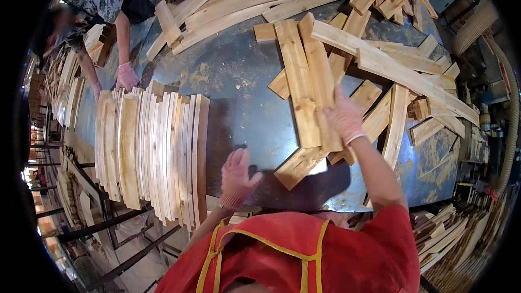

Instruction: The person repeatedly picks up wooden planks from a pile on a metal table and stacks them into a neat pile. The person uses both hands to handle the planks, aligning them as they stack. The task continues throughout the clip with the stack growing in size.

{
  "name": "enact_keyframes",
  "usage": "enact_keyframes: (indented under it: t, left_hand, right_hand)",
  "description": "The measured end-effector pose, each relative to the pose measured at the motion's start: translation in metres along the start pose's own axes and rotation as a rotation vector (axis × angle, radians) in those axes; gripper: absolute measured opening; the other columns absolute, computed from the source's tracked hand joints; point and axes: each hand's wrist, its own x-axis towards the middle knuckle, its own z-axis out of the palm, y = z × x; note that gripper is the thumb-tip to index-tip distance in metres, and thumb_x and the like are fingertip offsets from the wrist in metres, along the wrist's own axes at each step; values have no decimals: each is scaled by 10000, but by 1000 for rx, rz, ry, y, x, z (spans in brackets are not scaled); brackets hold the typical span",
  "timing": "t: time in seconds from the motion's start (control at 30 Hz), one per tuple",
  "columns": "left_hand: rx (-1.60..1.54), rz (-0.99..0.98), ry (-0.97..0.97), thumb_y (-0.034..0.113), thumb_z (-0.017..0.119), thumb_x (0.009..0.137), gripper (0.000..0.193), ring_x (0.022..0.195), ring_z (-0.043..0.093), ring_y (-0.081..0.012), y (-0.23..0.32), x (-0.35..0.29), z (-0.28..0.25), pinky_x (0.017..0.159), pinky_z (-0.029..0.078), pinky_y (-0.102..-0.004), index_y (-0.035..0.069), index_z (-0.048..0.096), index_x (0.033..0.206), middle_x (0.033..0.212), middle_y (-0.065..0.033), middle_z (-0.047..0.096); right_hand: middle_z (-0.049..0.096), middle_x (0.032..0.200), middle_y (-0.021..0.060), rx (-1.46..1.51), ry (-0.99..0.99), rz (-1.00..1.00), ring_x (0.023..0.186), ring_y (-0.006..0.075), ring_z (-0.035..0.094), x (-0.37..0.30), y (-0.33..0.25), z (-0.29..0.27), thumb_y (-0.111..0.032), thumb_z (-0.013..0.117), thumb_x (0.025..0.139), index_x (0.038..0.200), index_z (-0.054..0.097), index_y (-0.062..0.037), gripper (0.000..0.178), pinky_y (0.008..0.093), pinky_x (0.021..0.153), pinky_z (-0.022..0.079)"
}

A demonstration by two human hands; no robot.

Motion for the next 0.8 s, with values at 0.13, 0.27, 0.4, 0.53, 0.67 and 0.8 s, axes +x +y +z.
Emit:
enact_keyframes:
  t: [0.13,0.27,0.4,0.53,0.67,0.8]
  left_hand:
    - [-444,-110,-141,447,710,947,764,1445,515,-403,26,45,34,1185,414,-459,11,503,1539,1571,-240,513]
    - [-1465,-398,-298,541,645,1036,837,1441,530,-321,3,89,60,1230,373,-475,7,384,1625,1605,-177,507]
    - [-1690,-433,-386,379,719,1018,913,1258,592,-210,-8,101,79,1019,513,-453,32,224,1701,1478,-89,568]
    - [-1384,-483,-209,240,731,996,832,1064,628,-148,21,71,39,866,545,-326,18,312,1679,1255,-64,641]
    - [-1704,-386,-275,193,712,955,563,981,650,-116,-28,-31,7,822,542,-286,6,577,1468,1101,-51,690]
    - [-1438,-594,-589,277,770,902,650,1136,654,-175,-110,-133,34,947,523,-343,16,556,1458,1237,-87,660]
  right_hand:
    - [661,1383,289,71,-197,-104,1304,450,622,-17,-56,-16,-445,742,902,1502,501,64,823,467,1112,493]
    - [607,1458,321,450,-96,-168,1357,421,595,11,-47,22,-478,732,937,1533,467,93,868,435,1161,444]
    - [624,1409,253,912,10,187,1291,338,622,30,-68,80,-305,796,921,1578,406,68,850,395,1086,478]
    - [661,1225,170,1581,-116,284,1172,318,658,2,-90,131,-88,775,901,1543,418,-11,739,451,977,568]
    - [667,1243,149,1597,-336,454,1166,293,666,-113,-170,73,-70,743,919,1508,456,-29,656,454,1011,573]
    - [691,1262,150,1433,-589,370,1159,284,677,-162,-163,142,-133,738,944,1477,503,-29,592,421,1027,558]
